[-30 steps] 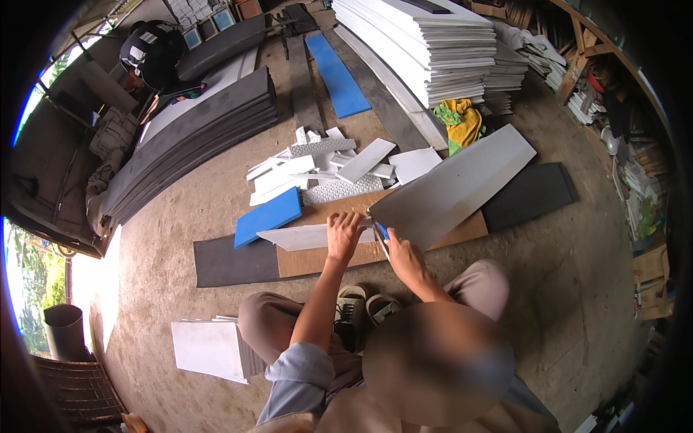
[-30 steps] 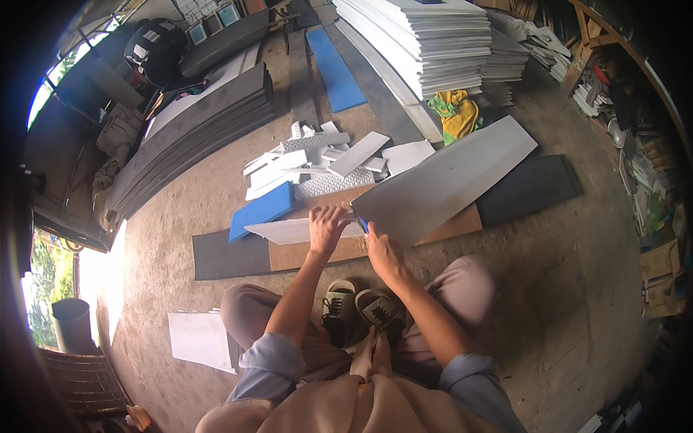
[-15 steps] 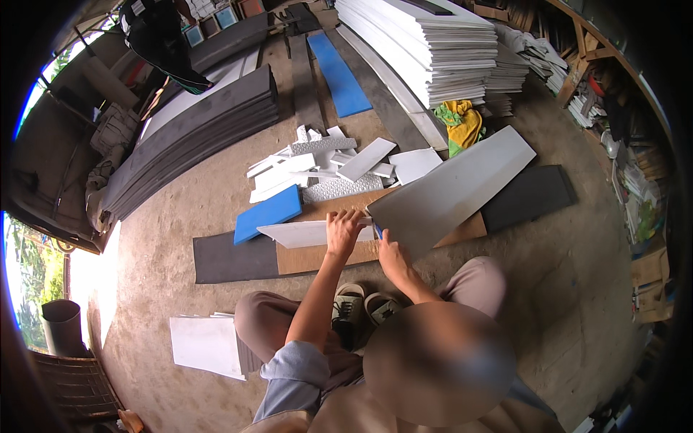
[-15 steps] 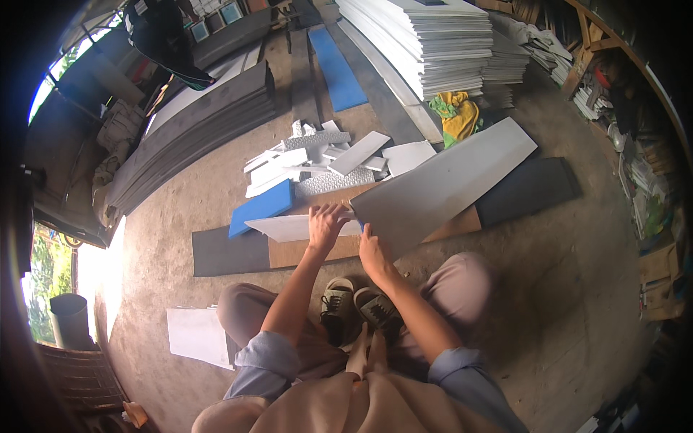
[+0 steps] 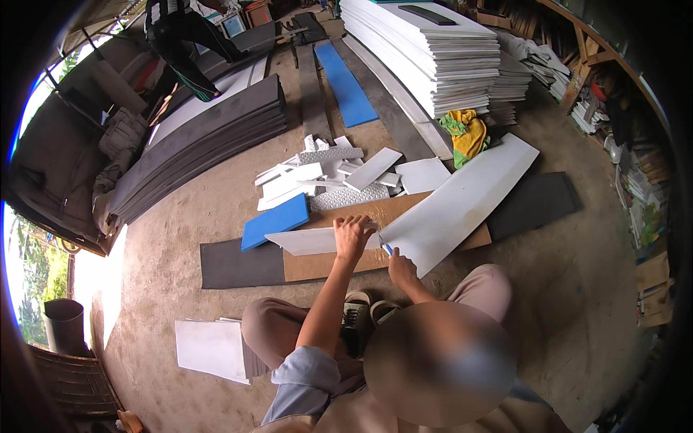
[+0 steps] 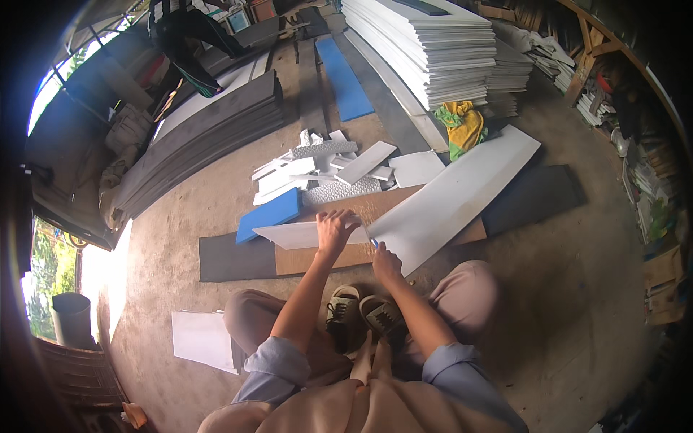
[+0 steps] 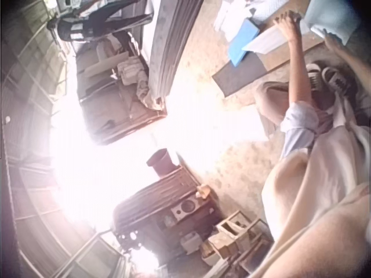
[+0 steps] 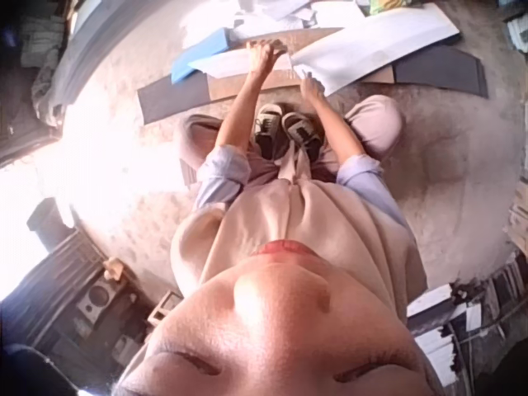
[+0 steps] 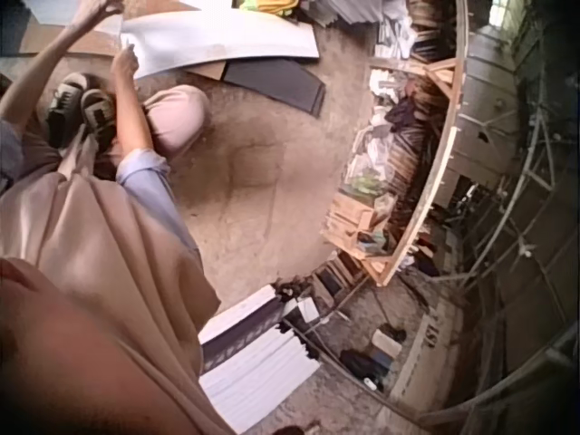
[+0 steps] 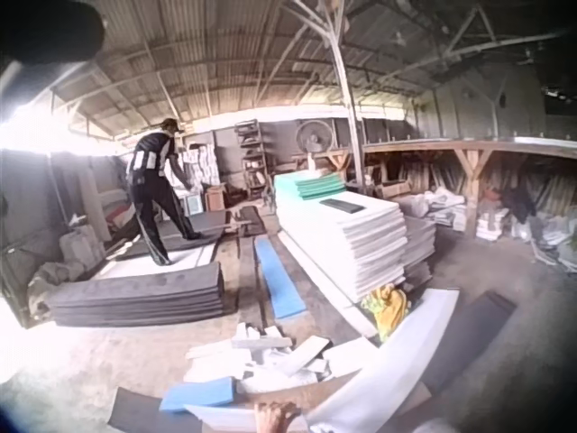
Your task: The person sits on the floor and uses a utility knife to cut white foam sheets using a blue template as a guide. They repeatedly align the template, score the foam, and separate the cut pieces, stacking the finished pieces nearby.
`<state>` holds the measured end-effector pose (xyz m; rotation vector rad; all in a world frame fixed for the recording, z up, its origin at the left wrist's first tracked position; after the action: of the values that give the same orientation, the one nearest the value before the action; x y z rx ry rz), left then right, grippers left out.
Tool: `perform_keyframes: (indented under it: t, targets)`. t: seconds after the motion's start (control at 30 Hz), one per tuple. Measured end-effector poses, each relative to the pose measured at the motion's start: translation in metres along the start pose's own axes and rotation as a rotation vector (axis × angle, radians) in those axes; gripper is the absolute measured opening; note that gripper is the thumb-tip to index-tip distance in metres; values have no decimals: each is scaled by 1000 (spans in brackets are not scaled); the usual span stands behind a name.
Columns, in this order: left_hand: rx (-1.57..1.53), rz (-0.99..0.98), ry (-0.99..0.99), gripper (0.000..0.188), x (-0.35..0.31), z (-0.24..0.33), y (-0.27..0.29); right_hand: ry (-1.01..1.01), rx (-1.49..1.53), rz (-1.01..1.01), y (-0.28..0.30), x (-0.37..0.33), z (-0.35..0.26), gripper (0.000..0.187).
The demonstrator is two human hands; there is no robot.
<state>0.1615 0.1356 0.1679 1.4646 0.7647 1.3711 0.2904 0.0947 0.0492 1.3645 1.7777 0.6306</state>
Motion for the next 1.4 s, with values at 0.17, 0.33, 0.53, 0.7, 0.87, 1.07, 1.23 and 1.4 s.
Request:
perform_keyframes:
  t: [0.17,0.33,0.53,0.7,0.87,1.07,1.23,1.4]
  targets:
    - [-26,-82,3,28,8,-7,-13,-63,-41,83,2,9,39,23]
    - [-36,-7,-29,29,11,-18,-3,-83,297,220,41,30,19,30]
    - [-459,63,270,31,51,-62,84,606,488,435,145,42,-69,37]
    - [-885,193,298,37,42,-82,142,693,757,134,186,49,-133,39]
    - [-675,323,428,41,-1,-128,165,697,706,90,175,40,-184,31]
    - [-458,305,823,49,-89,-214,152,488,772,394,140,112,-157,28]
    - [-240,-212,1093,56,-194,-299,102,-45,877,231,55,150,-104,27]
    - [-256,-363,1036,58,-171,-325,68,140,169,-195,21,181,-77,35]
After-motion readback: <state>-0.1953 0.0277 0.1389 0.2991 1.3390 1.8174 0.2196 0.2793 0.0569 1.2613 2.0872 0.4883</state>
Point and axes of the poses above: each hand's wrist, its own x-axis towards the middle knuckle, its own y-axis out of the back of the hand, z = x × y, the point moved 7 cm from there along x, towards the middle knuckle, and after that the axes turned 11 degrees about x, right-handed, at the moved point
